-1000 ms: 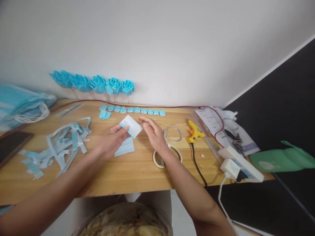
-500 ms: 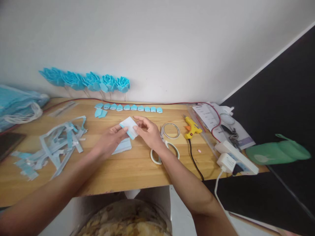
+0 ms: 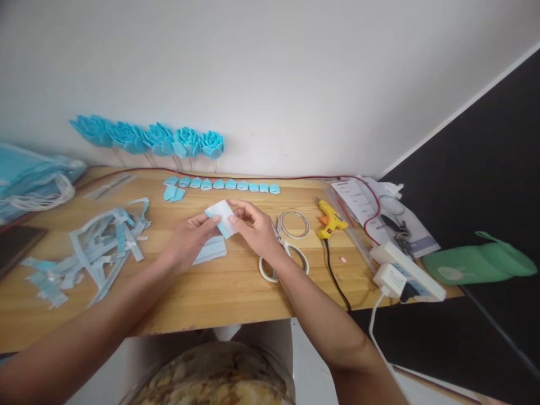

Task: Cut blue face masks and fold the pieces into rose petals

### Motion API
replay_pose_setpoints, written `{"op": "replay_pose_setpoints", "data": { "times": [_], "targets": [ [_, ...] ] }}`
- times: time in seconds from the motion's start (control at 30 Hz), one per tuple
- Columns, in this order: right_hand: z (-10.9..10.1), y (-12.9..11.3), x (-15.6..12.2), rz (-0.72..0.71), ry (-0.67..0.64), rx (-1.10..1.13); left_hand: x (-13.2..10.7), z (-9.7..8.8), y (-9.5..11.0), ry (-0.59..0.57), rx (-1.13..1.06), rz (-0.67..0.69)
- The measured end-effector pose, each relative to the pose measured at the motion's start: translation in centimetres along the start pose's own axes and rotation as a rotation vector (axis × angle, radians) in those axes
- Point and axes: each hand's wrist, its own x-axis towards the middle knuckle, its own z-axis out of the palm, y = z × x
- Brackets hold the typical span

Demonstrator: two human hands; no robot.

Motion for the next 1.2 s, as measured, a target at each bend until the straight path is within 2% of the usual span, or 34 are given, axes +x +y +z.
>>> {"op": "replay_pose_setpoints", "data": {
  "times": [0.37, 0.53, 0.87, 0.97, 1.07, 1.2],
  "targets": [
    [0.14, -0.24, -0.01, 0.088, -0.156, 0.003, -0.11, -0.02, 0.61, 0.132, 0.133, 0.012],
    [0.26, -0.40, -0.09, 0.107, -0.171, -0.069, -0.16, 0.04, 0.66, 0.135, 0.135, -0.029],
    [0.60, -1.02, -0.09, 0.105, -0.162, -0.159, -0.10, -0.05, 0.45, 0.158, 0.161, -0.015],
    [0.65, -1.08, -0.13, 0.096, -0.151, -0.203, -0.01, -0.16, 0.33, 0.128, 0.121, 0.000],
    [0.62, -0.92, -0.14, 0.090, -0.135, -0.142, 0.10, -0.26, 0.34, 0.049, 0.053, 0.012],
    [0.53, -0.61, -0.14, 0.103, -0.134, -0.104, 0.16, -0.25, 0.64, 0.024, 0.021, -0.034]
  ]
}}
